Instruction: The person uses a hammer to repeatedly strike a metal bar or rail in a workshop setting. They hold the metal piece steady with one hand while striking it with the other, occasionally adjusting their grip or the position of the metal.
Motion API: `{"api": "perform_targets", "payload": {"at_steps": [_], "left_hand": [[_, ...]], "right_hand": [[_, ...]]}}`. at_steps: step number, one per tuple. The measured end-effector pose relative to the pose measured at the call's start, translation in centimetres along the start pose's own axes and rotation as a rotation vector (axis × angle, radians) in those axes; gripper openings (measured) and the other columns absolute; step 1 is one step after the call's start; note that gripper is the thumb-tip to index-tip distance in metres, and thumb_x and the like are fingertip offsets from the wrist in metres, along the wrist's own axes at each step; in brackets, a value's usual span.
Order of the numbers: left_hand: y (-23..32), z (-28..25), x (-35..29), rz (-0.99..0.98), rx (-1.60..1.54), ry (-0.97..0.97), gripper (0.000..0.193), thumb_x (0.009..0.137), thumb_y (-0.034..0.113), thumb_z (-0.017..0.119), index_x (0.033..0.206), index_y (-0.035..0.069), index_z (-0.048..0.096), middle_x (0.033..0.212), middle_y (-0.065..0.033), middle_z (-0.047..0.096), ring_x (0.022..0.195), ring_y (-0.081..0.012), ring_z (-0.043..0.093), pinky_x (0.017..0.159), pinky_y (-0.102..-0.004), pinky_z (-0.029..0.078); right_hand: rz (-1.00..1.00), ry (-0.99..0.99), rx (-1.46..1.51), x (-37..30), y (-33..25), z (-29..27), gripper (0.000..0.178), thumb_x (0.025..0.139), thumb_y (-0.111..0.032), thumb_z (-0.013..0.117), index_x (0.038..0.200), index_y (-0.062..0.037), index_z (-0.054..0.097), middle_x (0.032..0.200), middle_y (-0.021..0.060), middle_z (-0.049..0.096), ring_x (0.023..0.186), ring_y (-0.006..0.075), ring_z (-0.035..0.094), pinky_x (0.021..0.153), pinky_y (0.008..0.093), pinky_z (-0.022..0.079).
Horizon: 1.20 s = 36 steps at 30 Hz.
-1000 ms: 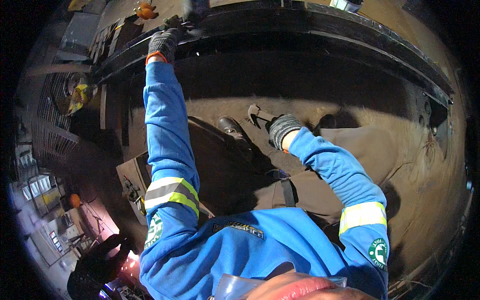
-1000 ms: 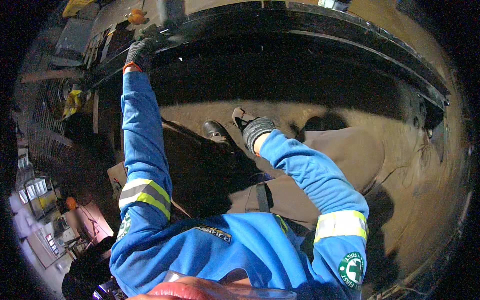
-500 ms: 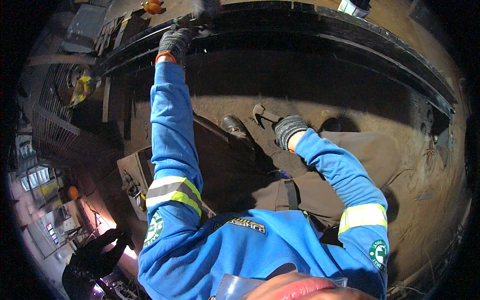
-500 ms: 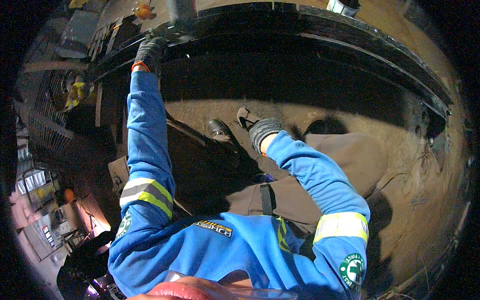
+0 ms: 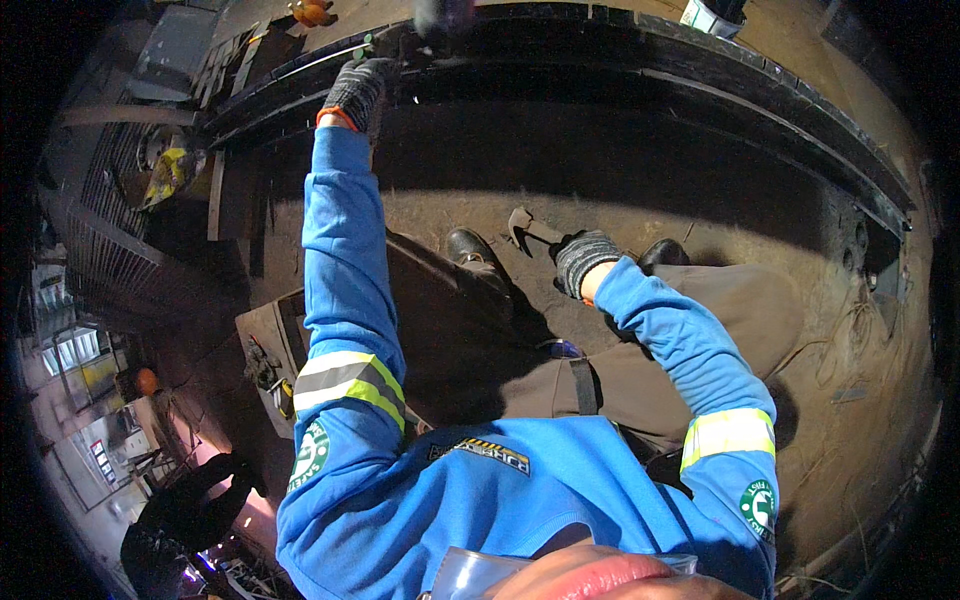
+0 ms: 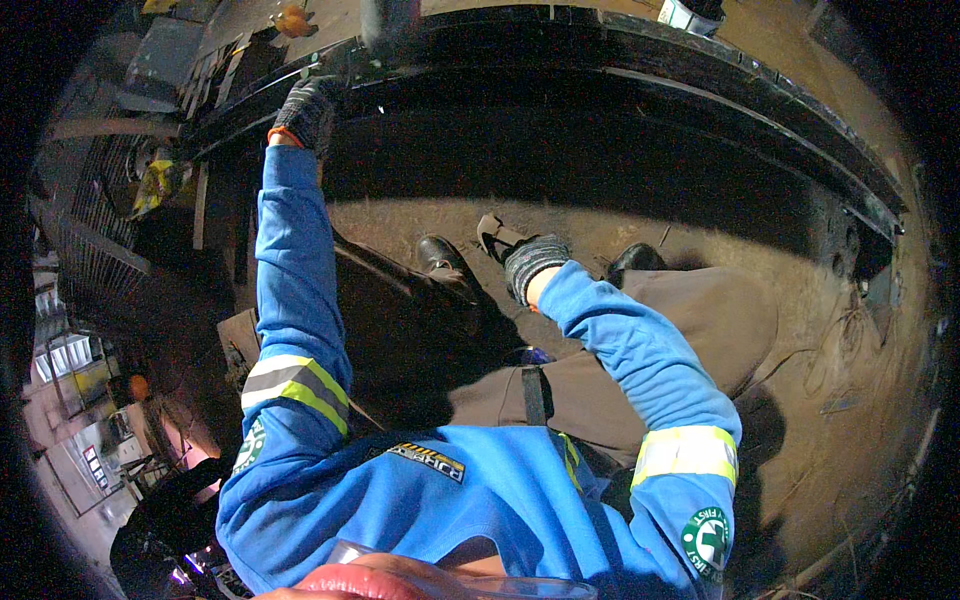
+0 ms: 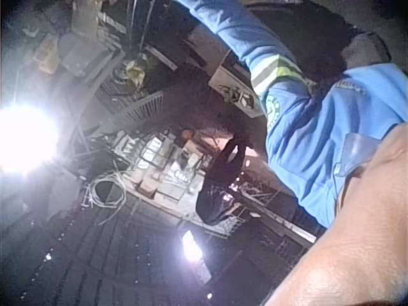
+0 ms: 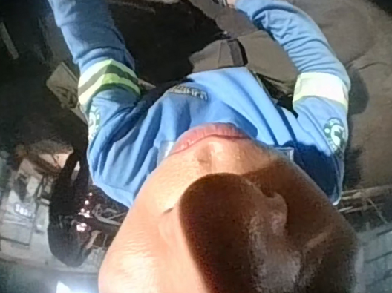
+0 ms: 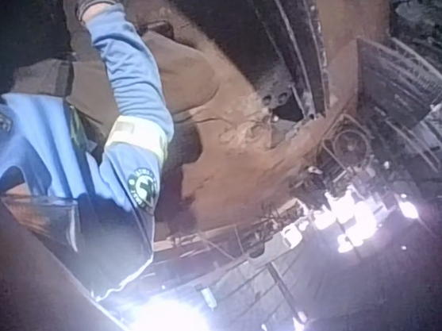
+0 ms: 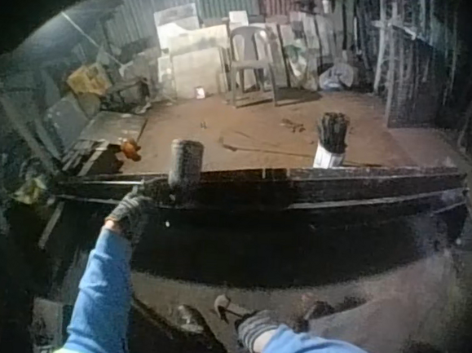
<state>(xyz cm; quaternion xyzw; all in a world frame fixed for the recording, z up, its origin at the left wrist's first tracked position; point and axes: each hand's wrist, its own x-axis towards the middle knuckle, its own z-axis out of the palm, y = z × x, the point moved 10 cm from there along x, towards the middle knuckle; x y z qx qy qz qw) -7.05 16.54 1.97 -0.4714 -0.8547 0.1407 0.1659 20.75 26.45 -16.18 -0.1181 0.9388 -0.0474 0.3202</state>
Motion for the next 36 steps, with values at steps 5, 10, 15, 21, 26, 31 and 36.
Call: {"api": "perform_targets", "payload": {"at_steps": [5,10,15,21,26,31,36], "left_hand": [[-4.4,4.6,-1.4,-0.333,-0.077,-0.344,0.023,0.077,0.015,0.049,0.094,0.011,0.064,0.093,-0.0121,0.063,0.084,-0.0312,0.060,0.075,-0.0380,0.047],[-10.9,4.8,-6.7,-0.667,-0.254,-0.068,0.023,0.079,0.023,0.052,0.093,0.011,0.065,0.091,-0.0127,0.064,0.081,-0.0343,0.060,0.069,-0.0392,0.046],[-12.0,3.6,-6.3,-0.716,-0.276,-0.011,0.027,0.080,0.031,0.051,0.083,0.009,0.067,0.079,-0.0158,0.063,0.074,-0.0296,0.059,0.065,-0.0370,0.043],[-8.1,4.3,-0.7,-0.444,-0.084,-0.043,0.017,0.074,0.018,0.052,0.087,0.013,0.063,0.083,-0.0106,0.063,0.080,-0.0297,0.060,0.070,-0.0400,0.046],[-0.9,0.9,4.5,-0.107,-0.001,-0.013,0.025,0.074,0.015,0.051,0.097,0.012,0.060,0.093,-0.0107,0.062,0.089,-0.0289,0.057,0.079,-0.0401,0.043],[4.6,-2.7,6.8,0.060,-0.044,0.104,0.034,0.074,0.012,0.050,0.107,0.011,0.058,0.102,-0.0108,0.060,0.098,-0.0281,0.055,0.088,-0.0402,0.040],[7.8,-7.7,10.0,0.159,-0.592,0.405,0.016,0.082,0.009,0.051,0.095,0.004,0.060,0.093,-0.0095,0.063,0.087,-0.0210,0.058,0.081,-0.0285,0.044]], "right_hand": [[0.024,0.023,0.062,-0.4,0.2,-1.1,0.032,0.074,-0.031,0.060,0.094,-0.0060,0.063,0.091,0.0149,0.064,0.087,0.0310,0.061,0.075,0.0407,0.048],[-0.023,0.009,0.019,-0.2,-0.6,-0.6,0.031,0.074,-0.031,0.060,0.093,-0.0062,0.064,0.093,0.0150,0.063,0.088,0.0302,0.061,0.075,0.0407,0.048],[-0.012,0.018,0.034,-0.4,-0.4,-0.6,0.030,0.074,-0.029,0.058,0.093,-0.0060,0.064,0.093,0.0151,0.063,0.087,0.0307,0.061,0.074,0.0410,0.049],[0.006,-0.046,0.028,-1.0,0.0,-1.2,0.031,0.074,-0.028,0.058,0.095,-0.0062,0.063,0.094,0.0153,0.063,0.086,0.0314,0.061,0.072,0.0404,0.049],[0.054,0.121,0.136,-1.0,0.3,-2.3,0.031,0.073,-0.029,0.057,0.095,-0.0071,0.063,0.091,0.0145,0.064,0.084,0.0299,0.061,0.071,0.0402,0.049],[0.042,0.254,0.219,-1.2,0.7,-2.6,0.024,0.070,-0.023,0.055,0.087,-0.0079,0.064,0.083,0.0138,0.064,0.078,0.0290,0.062,0.067,0.0407,0.049],[0.059,0.269,0.238,-1.2,1.3,-2.0,0.019,0.069,-0.018,0.053,0.080,-0.0074,0.065,0.074,0.0148,0.063,0.068,0.0296,0.062,0.059,0.0418,0.048]]}}
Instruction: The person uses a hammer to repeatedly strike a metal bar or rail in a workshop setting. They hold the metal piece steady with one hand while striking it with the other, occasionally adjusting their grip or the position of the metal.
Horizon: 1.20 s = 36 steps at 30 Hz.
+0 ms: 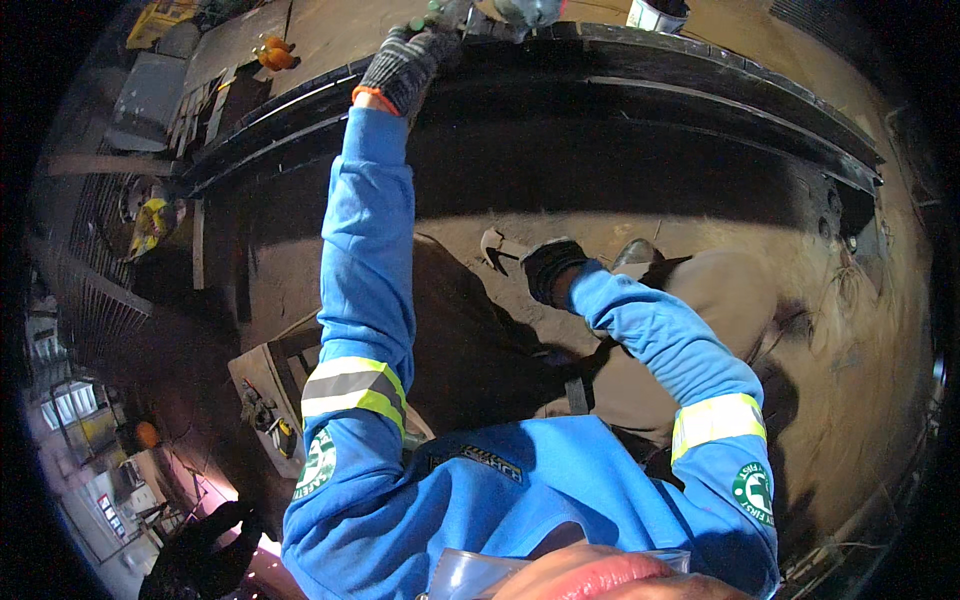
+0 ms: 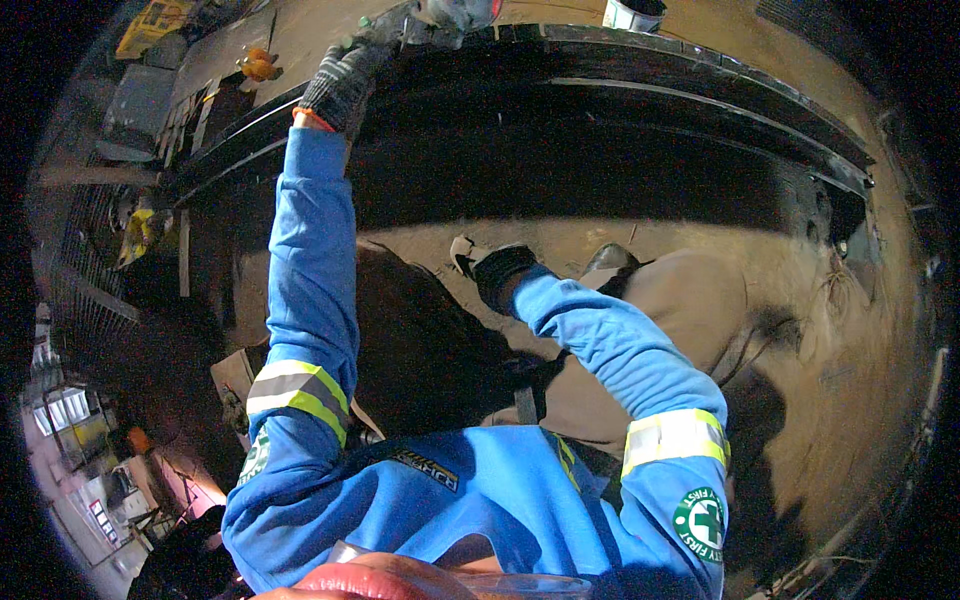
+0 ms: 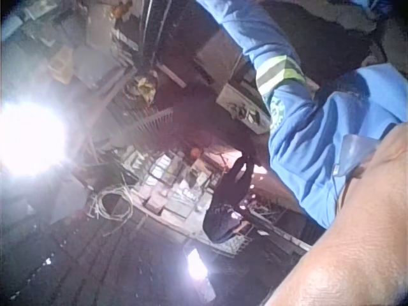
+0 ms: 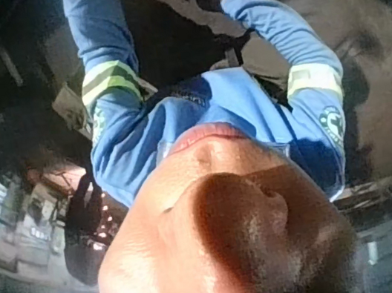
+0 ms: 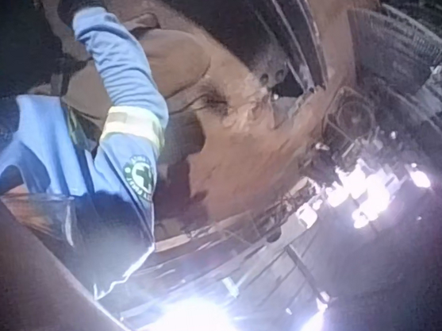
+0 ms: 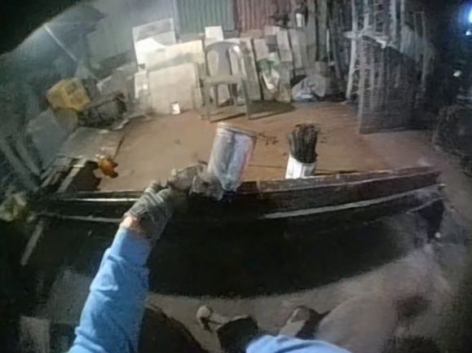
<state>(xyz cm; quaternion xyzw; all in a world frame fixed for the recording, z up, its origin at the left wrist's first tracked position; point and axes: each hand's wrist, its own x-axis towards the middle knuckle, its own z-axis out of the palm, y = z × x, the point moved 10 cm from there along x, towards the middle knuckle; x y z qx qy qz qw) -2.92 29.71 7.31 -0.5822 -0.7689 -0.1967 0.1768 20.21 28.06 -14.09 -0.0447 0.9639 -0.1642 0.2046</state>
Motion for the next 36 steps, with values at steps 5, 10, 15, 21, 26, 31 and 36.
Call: {"api": "perform_targets", "payload": {"at_steps": [5,10,15,21,26,31,36], "left_hand": [[-7.2,6.2,2.0,-0.352,-0.595,-0.021,0.017,0.083,0.012,0.053,0.096,0.008,0.063,0.093,-0.0068,0.064,0.087,-0.0204,0.058,0.084,-0.0306,0.042],[-11.1,10.6,4.2,-0.532,-0.427,-0.157,0.015,0.083,0.011,0.052,0.091,0.007,0.064,0.093,-0.0071,0.064,0.085,-0.0204,0.058,0.081,-0.0293,0.043],[-18.9,11.1,0.1,-0.388,-0.119,-0.187,0.018,0.084,0.018,0.048,0.092,0.010,0.063,0.088,-0.0084,0.064,0.085,-0.0233,0.060,0.075,-0.0334,0.046],[-16.0,4.7,-2.2,-0.233,0.590,-0.418,0.023,0.080,0.024,0.051,0.094,0.011,0.063,0.090,-0.0135,0.063,0.085,-0.0281,0.060,0.072,-0.0368,0.047],[-25.1,-0.3,-8.9,-0.817,0.272,-0.200,0.044,0.074,0.042,0.052,0.093,0.003,0.062,0.096,-0.0241,0.059,0.096,-0.0375,0.055,0.079,-0.0421,0.044],[-27.6,-0.6,-11.0,-1.011,0.216,-0.020,0.051,0.069,0.046,0.058,0.088,-0.001,0.064,0.096,-0.0288,0.058,0.096,-0.0386,0.055,0.081,-0.0412,0.043],[-18.0,4.6,-2.9,-0.615,0.319,-0.464,0.047,0.071,0.044,0.060,0.094,0.003,0.064,0.097,-0.0249,0.060,0.095,-0.0321,0.058,0.080,-0.0385,0.043]], "right_hand": [[-0.125,0.047,-0.084,-0.6,-1.9,-1.5,0.018,0.069,-0.019,0.056,0.079,-0.0066,0.065,0.072,0.0131,0.064,0.068,0.0284,0.063,0.058,0.0396,0.049],[-0.062,-0.085,-0.101,0.0,-1.8,-1.2,0.023,0.069,-0.020,0.057,0.085,-0.0049,0.064,0.079,0.0147,0.064,0.075,0.0283,0.063,0.064,0.0388,0.049],[-0.046,-0.023,-0.052,1.2,-1.9,-0.3,0.025,0.071,-0.019,0.054,0.091,-0.0059,0.063,0.085,0.0166,0.064,0.080,0.0302,0.063,0.068,0.0396,0.049],[-0.008,-0.122,-0.013,1.2,-0.9,0.0,0.030,0.073,-0.026,0.054,0.097,-0.0095,0.062,0.095,0.0138,0.062,0.089,0.0291,0.060,0.076,0.0409,0.047],[0.007,-0.238,-0.076,1.2,-0.6,2.0,0.037,0.074,-0.033,0.056,0.104,-0.0108,0.059,0.102,0.0123,0.060,0.094,0.0286,0.058,0.080,0.0406,0.046],[0.030,-0.216,-0.084,1.0,0.1,1.8,0.037,0.075,-0.032,0.055,0.104,-0.0112,0.060,0.100,0.0121,0.062,0.091,0.0280,0.060,0.076,0.0401,0.048],[0.081,-0.156,-0.025,1.2,1.7,2.5,0.032,0.075,-0.028,0.052,0.100,-0.0109,0.062,0.097,0.0123,0.063,0.089,0.0279,0.060,0.075,0.0398,0.048]]}}
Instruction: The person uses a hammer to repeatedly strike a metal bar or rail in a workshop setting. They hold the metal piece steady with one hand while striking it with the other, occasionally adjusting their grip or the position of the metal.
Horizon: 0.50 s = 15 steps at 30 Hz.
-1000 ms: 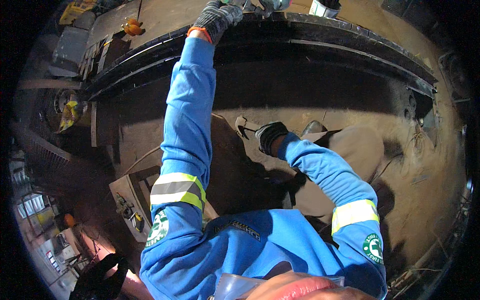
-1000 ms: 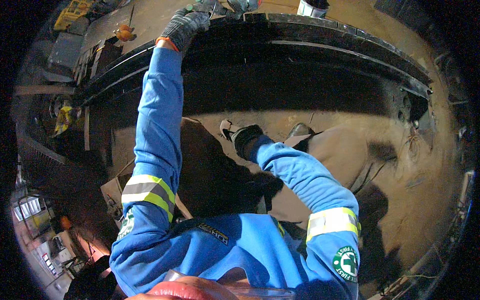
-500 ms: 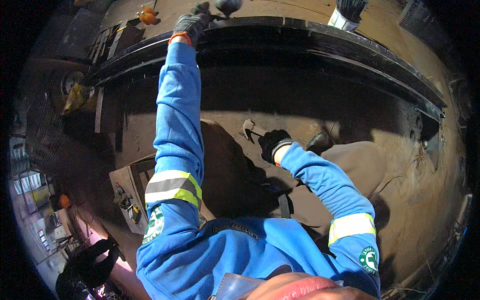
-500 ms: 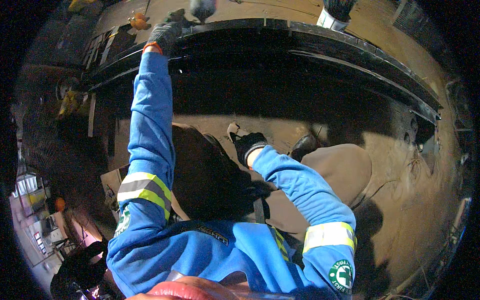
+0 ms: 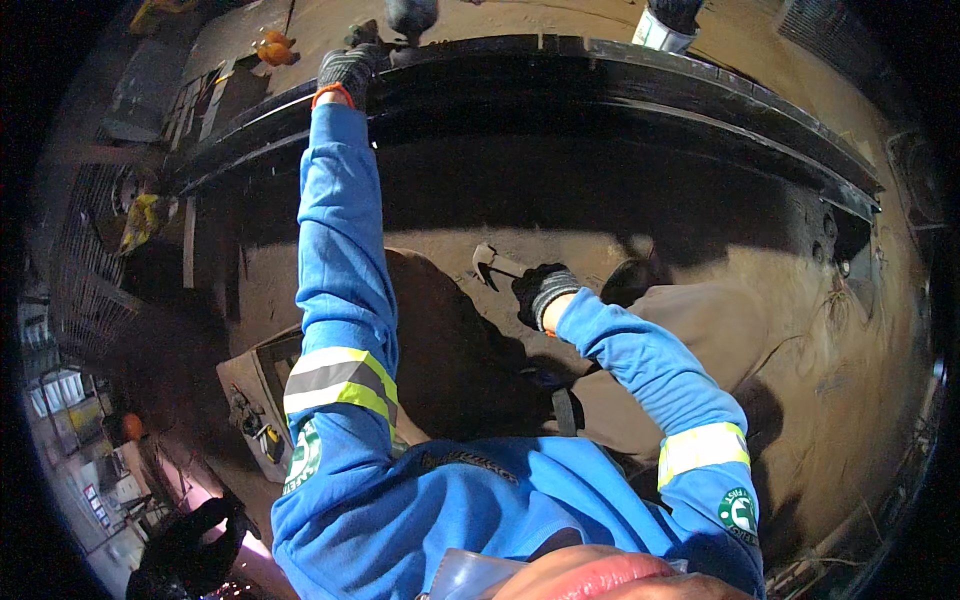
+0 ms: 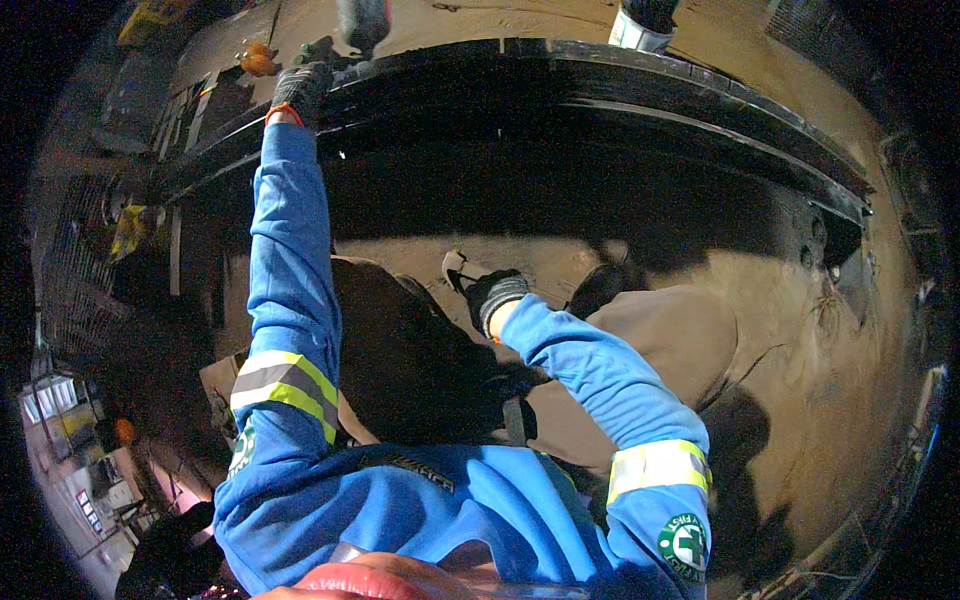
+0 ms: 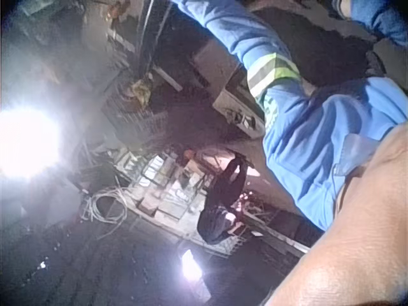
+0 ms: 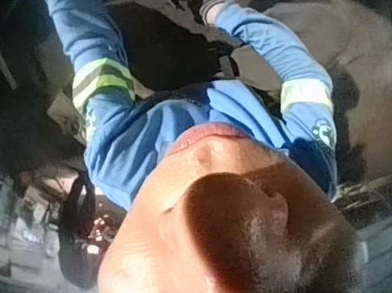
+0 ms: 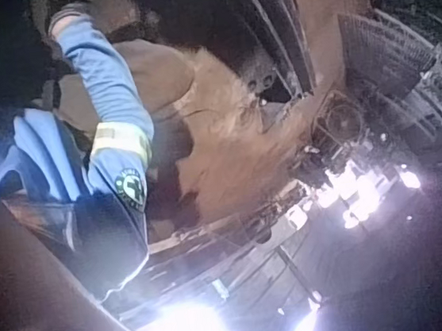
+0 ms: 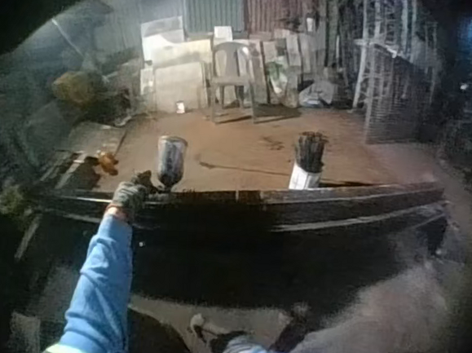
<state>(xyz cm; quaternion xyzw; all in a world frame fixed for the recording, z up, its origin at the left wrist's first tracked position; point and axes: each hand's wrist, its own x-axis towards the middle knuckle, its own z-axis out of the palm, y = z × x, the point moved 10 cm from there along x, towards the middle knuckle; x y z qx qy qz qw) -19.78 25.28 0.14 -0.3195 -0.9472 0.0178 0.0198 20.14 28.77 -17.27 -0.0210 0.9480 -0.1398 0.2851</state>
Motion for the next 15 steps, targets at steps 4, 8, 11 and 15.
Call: {"api": "perform_targets", "payload": {"at_steps": [4,8,11,15], "left_hand": [[1.6,0.8,1.0,-0.014,-0.553,0.140,0.031,0.075,0.027,0.060,0.096,0.005,0.063,0.088,-0.0145,0.063,0.081,-0.0246,0.059,0.074,-0.0333,0.044],[8.1,-0.5,0.1,-0.122,-1.015,0.087,0.027,0.081,0.009,0.049,0.105,0.012,0.060,0.104,-0.0104,0.061,0.094,-0.0265,0.058,0.084,-0.0329,0.043],[12.8,-4.4,-1.8,-0.046,-0.794,0.065,0.027,0.079,0.003,0.050,0.102,0.010,0.062,0.102,-0.0069,0.062,0.095,-0.0248,0.057,0.084,-0.0305,0.043],[14.7,-4.3,0.5,0.194,-0.366,0.179,0.024,0.080,0.002,0.049,0.098,0.010,0.062,0.101,-0.0058,0.062,0.098,-0.0213,0.055,0.087,-0.0303,0.042]], "right_hand": [[-0.084,0.026,-0.019,-0.9,-1.6,-1.9,0.026,0.072,-0.024,0.053,0.093,-0.0113,0.064,0.092,0.0115,0.064,0.085,0.0287,0.062,0.073,0.0404,0.048],[-0.112,0.067,-0.035,-2.5,-2.5,-4.8,0.021,0.070,-0.018,0.054,0.083,-0.0070,0.065,0.079,0.0140,0.064,0.076,0.0289,0.063,0.066,0.0402,0.049],[-0.096,0.162,0.033,-2.3,-2.1,-4.8,0.020,0.069,-0.016,0.055,0.083,-0.0061,0.065,0.077,0.0151,0.064,0.074,0.0292,0.063,0.064,0.0400,0.049],[-0.066,0.140,0.100,-1.5,-1.7,-3.7,0.021,0.069,-0.017,0.055,0.084,-0.0063,0.065,0.079,0.0146,0.064,0.074,0.0291,0.063,0.064,0.0403,0.049]]}}
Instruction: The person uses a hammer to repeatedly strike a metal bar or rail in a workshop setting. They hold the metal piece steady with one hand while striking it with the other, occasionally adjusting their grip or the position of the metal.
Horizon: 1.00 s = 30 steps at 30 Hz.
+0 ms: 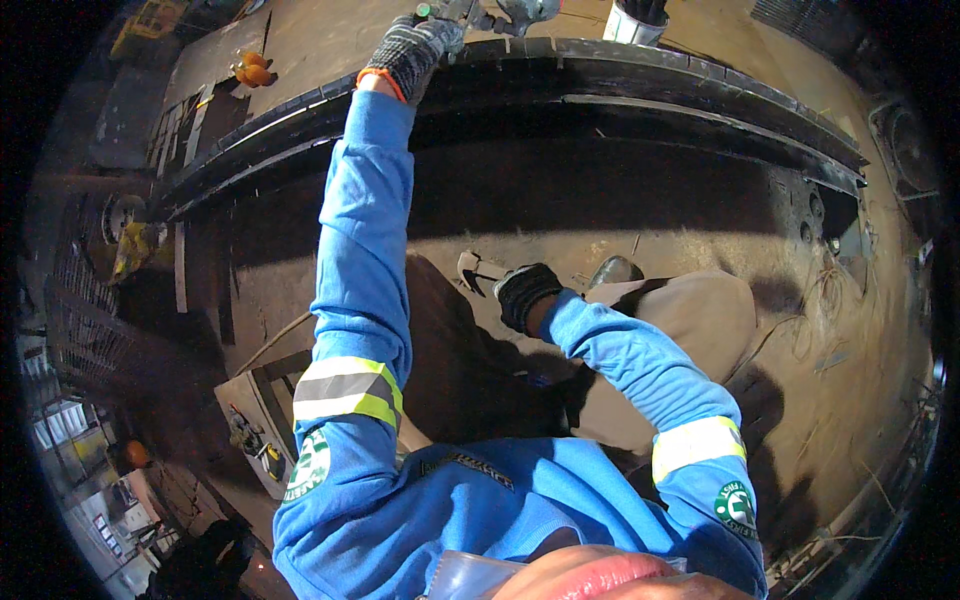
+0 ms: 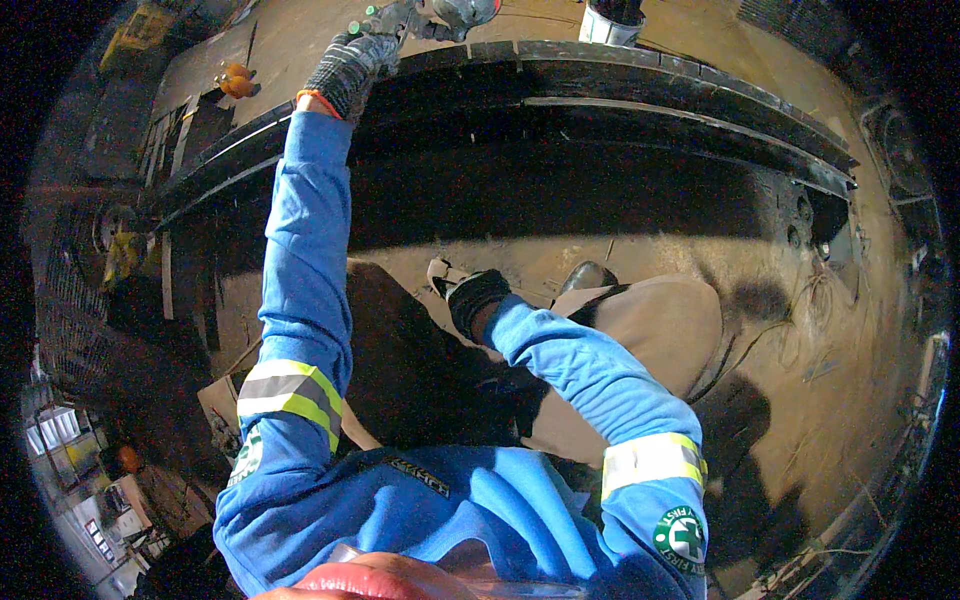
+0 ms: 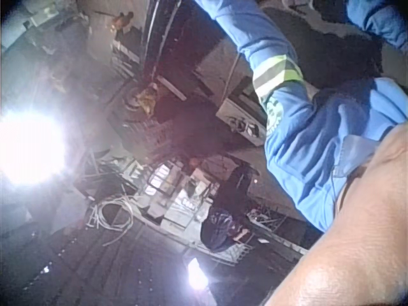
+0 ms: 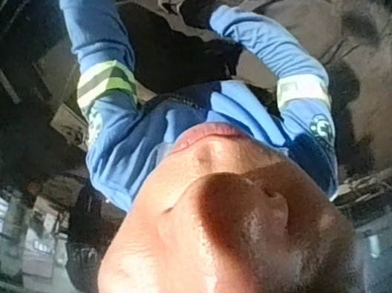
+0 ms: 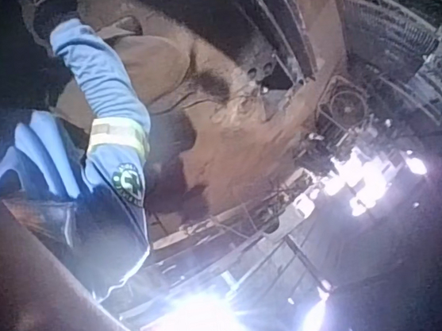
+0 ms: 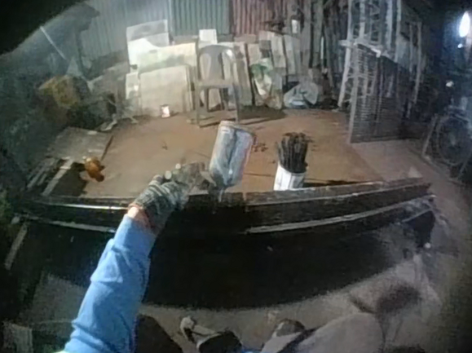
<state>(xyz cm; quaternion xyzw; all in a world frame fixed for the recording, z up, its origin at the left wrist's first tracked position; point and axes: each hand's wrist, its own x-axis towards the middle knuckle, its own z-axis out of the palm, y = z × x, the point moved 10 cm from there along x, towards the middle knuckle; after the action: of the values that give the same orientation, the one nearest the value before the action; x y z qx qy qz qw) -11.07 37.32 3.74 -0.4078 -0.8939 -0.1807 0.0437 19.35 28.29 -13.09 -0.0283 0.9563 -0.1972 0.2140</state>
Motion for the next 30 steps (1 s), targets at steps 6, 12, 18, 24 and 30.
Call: {"api": "perform_targets", "payload": {"at_steps": [6,12,18,24,30], "left_hand": [[1.4,0.5,-1.4,0.544,0.421,0.263,0.022,0.081,0.018,0.056,0.097,0.004,0.060,0.091,-0.0109,0.063,0.090,-0.0228,0.058,0.074,-0.0302,0.044],[-9.7,2.9,-1.5,-0.349,-0.399,-0.018,0.043,0.074,0.036,0.060,0.096,-0.002,0.062,0.091,-0.0200,0.063,0.092,-0.0307,0.059,0.077,-0.0344,0.044],[-21.9,0.8,-4.8,-0.451,0.069,0.059,0.046,0.071,0.039,0.055,0.086,-0.004,0.064,0.091,-0.0264,0.060,0.091,-0.0382,0.057,0.078,-0.0402,0.044],[-15.1,-4.0,-9.8,-0.627,-0.108,0.094,0.049,0.072,0.041,0.057,0.090,-0.004,0.062,0.093,-0.0251,0.061,0.093,-0.0344,0.058,0.080,-0.0382,0.043],[-8.3,1.5,-6.9,-0.323,-0.424,0.028,0.039,0.077,0.028,0.061,0.100,-0.004,0.060,0.099,-0.0143,0.063,0.091,-0.0213,0.060,0.083,-0.0315,0.043]], "right_hand": [[0.019,0.040,0.026,0.0,0.1,-0.3,0.021,0.069,-0.016,0.054,0.084,-0.0069,0.065,0.080,0.0149,0.064,0.074,0.0291,0.063,0.064,0.0409,0.049],[-0.037,-0.106,-0.176,-0.7,-1.0,-1.2,0.020,0.070,-0.017,0.053,0.082,-0.0075,0.065,0.080,0.0141,0.064,0.077,0.0284,0.063,0.067,0.0399,0.049],[0.004,-0.059,-0.093,0.0,0.5,1.2,0.023,0.074,-0.021,0.051,0.091,-0.0120,0.064,0.087,0.0101,0.064,0.083,0.0268,0.062,0.072,0.0396,0.048],[0.022,-0.107,-0.132,0.0,0.8,2.1,0.025,0.074,-0.023,0.051,0.092,-0.0122,0.064,0.092,0.0108,0.064,0.085,0.0267,0.062,0.072,0.0404,0.047],[-0.055,-0.019,-0.115,-0.6,0.5,1.1,0.021,0.073,-0.020,0.050,0.086,-0.0129,0.065,0.085,0.0093,0.065,0.080,0.0271,0.062,0.066,0.0411,0.048]]}}
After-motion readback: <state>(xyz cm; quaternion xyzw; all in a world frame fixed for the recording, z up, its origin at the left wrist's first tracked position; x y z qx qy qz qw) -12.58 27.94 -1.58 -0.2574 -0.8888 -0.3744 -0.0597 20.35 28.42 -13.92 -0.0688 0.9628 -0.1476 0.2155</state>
